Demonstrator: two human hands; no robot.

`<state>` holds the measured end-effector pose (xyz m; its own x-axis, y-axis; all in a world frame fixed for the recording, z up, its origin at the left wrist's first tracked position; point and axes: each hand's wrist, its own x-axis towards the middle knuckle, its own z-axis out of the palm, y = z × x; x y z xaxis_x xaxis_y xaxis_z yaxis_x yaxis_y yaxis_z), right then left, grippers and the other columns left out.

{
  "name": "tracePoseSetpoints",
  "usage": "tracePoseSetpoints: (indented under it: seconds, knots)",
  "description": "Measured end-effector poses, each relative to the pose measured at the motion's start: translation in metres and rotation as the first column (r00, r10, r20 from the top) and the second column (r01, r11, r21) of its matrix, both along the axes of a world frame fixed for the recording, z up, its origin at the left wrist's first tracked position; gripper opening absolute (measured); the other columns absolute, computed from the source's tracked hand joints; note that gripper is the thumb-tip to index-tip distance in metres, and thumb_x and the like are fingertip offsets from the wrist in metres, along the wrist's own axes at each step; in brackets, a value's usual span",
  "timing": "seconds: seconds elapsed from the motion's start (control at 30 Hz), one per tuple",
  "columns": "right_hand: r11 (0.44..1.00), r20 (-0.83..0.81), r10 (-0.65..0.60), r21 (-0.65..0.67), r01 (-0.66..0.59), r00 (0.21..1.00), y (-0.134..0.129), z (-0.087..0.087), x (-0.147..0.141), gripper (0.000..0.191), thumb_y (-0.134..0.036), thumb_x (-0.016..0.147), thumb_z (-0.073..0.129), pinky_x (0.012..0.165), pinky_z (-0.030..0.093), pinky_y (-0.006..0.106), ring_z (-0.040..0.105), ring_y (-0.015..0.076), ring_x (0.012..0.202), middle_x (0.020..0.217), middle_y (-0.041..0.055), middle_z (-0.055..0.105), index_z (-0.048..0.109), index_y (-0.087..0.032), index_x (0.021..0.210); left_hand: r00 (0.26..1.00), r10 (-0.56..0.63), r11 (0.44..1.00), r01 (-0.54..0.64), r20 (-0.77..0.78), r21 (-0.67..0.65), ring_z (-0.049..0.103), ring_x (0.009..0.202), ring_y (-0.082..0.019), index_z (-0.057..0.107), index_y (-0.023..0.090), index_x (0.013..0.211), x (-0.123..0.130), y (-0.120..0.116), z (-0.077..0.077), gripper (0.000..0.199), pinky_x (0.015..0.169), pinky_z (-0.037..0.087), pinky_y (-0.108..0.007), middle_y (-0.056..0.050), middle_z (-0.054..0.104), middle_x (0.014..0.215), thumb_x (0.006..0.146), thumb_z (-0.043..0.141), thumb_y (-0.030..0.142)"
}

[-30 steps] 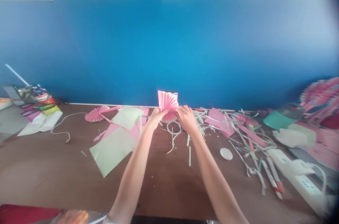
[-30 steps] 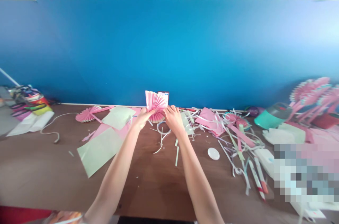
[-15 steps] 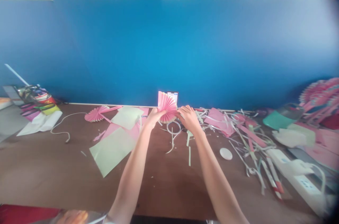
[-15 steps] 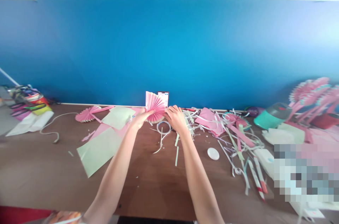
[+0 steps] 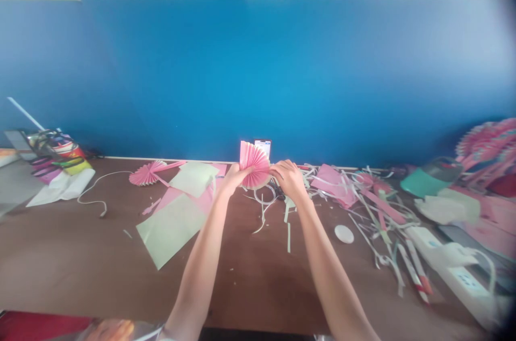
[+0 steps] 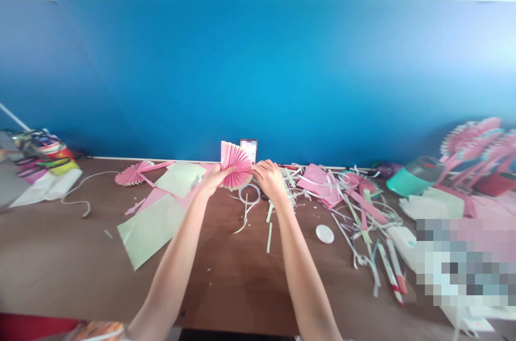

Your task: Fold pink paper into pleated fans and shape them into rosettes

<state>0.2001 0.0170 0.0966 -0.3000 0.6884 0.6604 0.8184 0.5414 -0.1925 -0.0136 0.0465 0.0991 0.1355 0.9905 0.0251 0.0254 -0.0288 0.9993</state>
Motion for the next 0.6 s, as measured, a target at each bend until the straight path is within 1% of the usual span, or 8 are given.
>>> tracePoseSetpoints:
  seconds: [0.1,0.17,0.23,0.3,0.5,0.6]
  knots:
    - [0.997,-0.139,0.045,-0.049,-0.052,0.989,0.0003,0.0,0.0006,0.026,-0.035,0.097,0.044,0.08,0.04,0.034,0.056,0.0223,0.088,0.094,0.0059,0.068,0.065,-0.024,0.108,0.998,0.036,0.999,-0.035,0.046,-0.009,0.064,0.083,-0.024,0.067,0.012,0.092,0.0009,0.0027,-0.0025,0.046,0.071,0.045,-0.03,-0.009,0.07,0.081,0.062,0.08,0.045]
    - [0.994,-0.255,0.053,-0.079,-0.075,0.966,-0.0009,0.0014,0.0002,0.032,-0.037,0.097,0.043,0.08,0.043,0.034,0.058,0.0226,0.091,0.098,0.0061,0.068,0.06,-0.025,0.121,0.998,0.052,0.999,-0.051,0.048,-0.011,0.064,0.081,-0.023,0.067,0.012,0.089,0.0006,0.0035,-0.0028,0.044,0.068,0.044,-0.029,-0.008,0.069,0.077,0.061,0.08,0.044]
    - [0.99,-0.342,0.056,-0.103,-0.097,0.938,-0.0026,0.0034,-0.0003,0.034,-0.038,0.096,0.044,0.078,0.046,0.033,0.06,0.0222,0.091,0.1,0.0062,0.068,0.057,-0.025,0.125,0.997,0.063,0.998,-0.063,0.039,-0.009,0.063,0.078,-0.023,0.067,0.012,0.086,0.0001,0.0035,-0.0025,0.043,0.066,0.043,-0.028,-0.007,0.069,0.075,0.061,0.08,0.045]
    - [0.985,-0.37,0.072,-0.119,-0.124,0.926,-0.004,0.0052,-0.0008,0.032,-0.037,0.095,0.046,0.078,0.047,0.032,0.061,0.0212,0.088,0.1,0.0062,0.067,0.059,-0.024,0.121,0.998,0.058,0.998,-0.058,0.039,-0.007,0.063,0.078,-0.022,0.067,0.012,0.086,-0.0001,0.0032,-0.0022,0.043,0.066,0.043,-0.028,-0.007,0.069,0.075,0.061,0.08,0.045]
    - [0.969,-0.354,0.15,-0.134,-0.209,0.923,-0.0042,0.0068,-0.0008,0.019,-0.032,0.092,0.051,0.079,0.047,0.032,0.063,0.0214,0.089,0.098,0.0064,0.067,0.067,-0.023,0.099,0.998,0.003,1.0,-0.003,0.065,0.005,0.063,0.082,-0.023,0.066,0.012,0.091,0.0031,0.0027,-0.0029,0.043,0.071,0.045,-0.03,-0.008,0.07,0.079,0.063,0.079,0.041]
    - [0.962,-0.345,0.174,-0.14,-0.233,0.923,-0.0047,0.0081,0.0003,0.016,-0.032,0.091,0.054,0.079,0.046,0.031,0.063,0.0209,0.089,0.096,0.0059,0.066,0.067,-0.023,0.097,0.998,0.004,1.0,-0.004,0.062,0.001,0.063,0.084,-0.023,0.065,0.012,0.093,0.0041,0.0031,-0.004,0.043,0.074,0.045,-0.031,-0.008,0.069,0.081,0.064,0.078,0.04]
